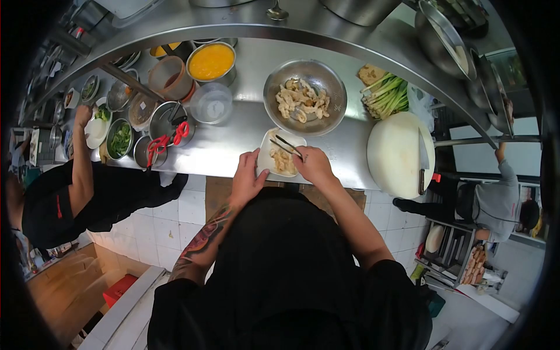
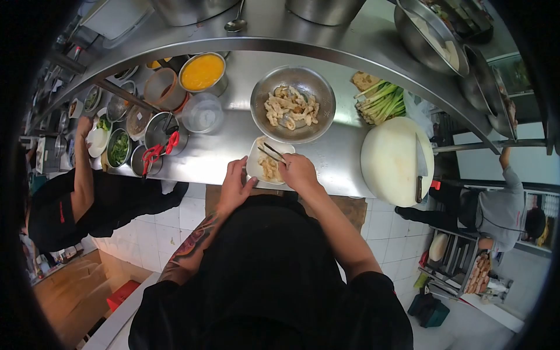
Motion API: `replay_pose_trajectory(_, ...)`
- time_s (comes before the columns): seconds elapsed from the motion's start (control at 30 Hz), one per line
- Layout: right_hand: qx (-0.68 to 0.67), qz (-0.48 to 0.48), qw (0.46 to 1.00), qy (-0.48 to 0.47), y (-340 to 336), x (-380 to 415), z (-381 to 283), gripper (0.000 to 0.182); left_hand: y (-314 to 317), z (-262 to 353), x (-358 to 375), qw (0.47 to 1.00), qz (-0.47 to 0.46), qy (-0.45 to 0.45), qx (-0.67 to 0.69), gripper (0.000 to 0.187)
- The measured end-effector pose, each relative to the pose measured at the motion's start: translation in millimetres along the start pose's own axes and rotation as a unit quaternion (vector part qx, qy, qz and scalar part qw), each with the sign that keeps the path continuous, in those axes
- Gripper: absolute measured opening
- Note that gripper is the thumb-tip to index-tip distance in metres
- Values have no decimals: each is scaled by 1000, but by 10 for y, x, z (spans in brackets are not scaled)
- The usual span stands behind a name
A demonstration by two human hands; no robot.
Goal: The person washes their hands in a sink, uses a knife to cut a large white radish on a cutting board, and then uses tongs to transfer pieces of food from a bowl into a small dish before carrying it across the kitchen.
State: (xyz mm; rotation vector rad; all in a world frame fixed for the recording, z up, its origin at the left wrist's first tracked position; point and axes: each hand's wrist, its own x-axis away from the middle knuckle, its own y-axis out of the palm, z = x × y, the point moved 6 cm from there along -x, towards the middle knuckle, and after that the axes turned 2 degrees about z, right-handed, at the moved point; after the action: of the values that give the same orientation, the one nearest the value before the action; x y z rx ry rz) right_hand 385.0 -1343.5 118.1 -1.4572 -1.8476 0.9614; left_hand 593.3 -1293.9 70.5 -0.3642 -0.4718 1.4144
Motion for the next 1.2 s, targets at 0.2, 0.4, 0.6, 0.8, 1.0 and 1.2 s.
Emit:
replay_pose_trajectory(0.2,-83,-67,993,50,-548,119,-133,23,-78,390,-297,980,61,183,-57,99)
replay_pose_trajectory(0.4,-35,-105,986,123,-537,476,189,22,54,317,-598,981,8,173,-92,112)
replay_pose_trajectory(0.6,-89,-84,978,172,-236,647,311,24,125,152,-627,984,-15,123,129,85)
replay_pose_trajectory(0.8,-108,-29,984,137,-119,681,380,31,103,352,-646,973,-13,229,-15,73)
replay_pose_trajectory(1.0,-111,-23,982,153,-138,748,410,34,77,-394,-596,958,87,-13,272,58)
replay_pose_trajectory(1.2,-137,-1,982,133,-48,760,443,35,58,30,-560,970,93,95,205,40)
